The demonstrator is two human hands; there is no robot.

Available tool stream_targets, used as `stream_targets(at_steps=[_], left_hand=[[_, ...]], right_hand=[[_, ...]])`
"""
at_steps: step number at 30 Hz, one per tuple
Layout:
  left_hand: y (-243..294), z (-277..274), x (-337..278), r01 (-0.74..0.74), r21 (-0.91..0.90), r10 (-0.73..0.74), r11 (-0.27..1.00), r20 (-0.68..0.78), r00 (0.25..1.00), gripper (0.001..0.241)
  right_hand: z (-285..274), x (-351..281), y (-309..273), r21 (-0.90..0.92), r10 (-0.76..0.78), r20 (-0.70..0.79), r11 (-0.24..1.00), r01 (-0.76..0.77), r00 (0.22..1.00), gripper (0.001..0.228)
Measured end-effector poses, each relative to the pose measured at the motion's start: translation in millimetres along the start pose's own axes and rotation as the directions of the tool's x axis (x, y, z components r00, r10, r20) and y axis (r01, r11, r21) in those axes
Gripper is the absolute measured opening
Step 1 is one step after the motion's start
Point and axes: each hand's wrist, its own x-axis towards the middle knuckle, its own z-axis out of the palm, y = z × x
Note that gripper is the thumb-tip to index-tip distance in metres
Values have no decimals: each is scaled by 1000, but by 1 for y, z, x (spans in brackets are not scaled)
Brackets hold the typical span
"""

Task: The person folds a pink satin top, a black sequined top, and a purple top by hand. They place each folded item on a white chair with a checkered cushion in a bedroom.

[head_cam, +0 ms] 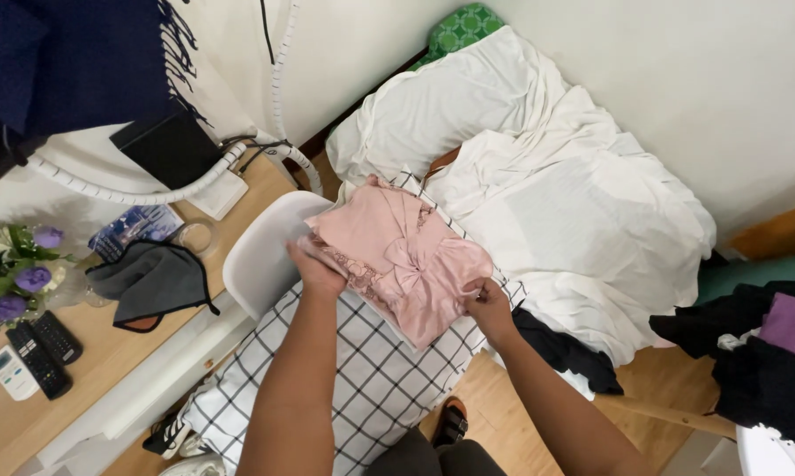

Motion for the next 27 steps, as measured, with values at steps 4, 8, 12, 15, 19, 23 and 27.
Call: stream_targets(at_steps=[4,8,12,15,19,23,27], left_hand=[[-5,-93,77,-162,541,225,825,-52,973,31],[-3,-77,55,-145,746,296,650,-73,952,50],[-8,-103,65,-257,666,411,701,-82,908,67],[-11,-78,35,-197,776,466,599,-137,874,80],[-21,-74,8,-212,975,678,66,112,726,77],[-34,-46,-30,-354,832,620,-428,555,554,70],[-44,9,-75,-409,730,424,-548,664,616,39]], right_hand=[[3,-2,-5,-32,20,-17,999,-20,1000,24],[6,-4,-9,-64,22,-48,998,-25,999,27],[10,-9,-17,-103,-5,-60,995,-1,998,33],[22,-17,-31,-41,-12,-87,999,8,996,45],[24,-15,-17,-218,-120,-176,973,80,977,53],[18,-19,-18,-375,-214,-374,925,64,902,43],[9,-31,-31,-446,-291,-410,891,88,864,26]])
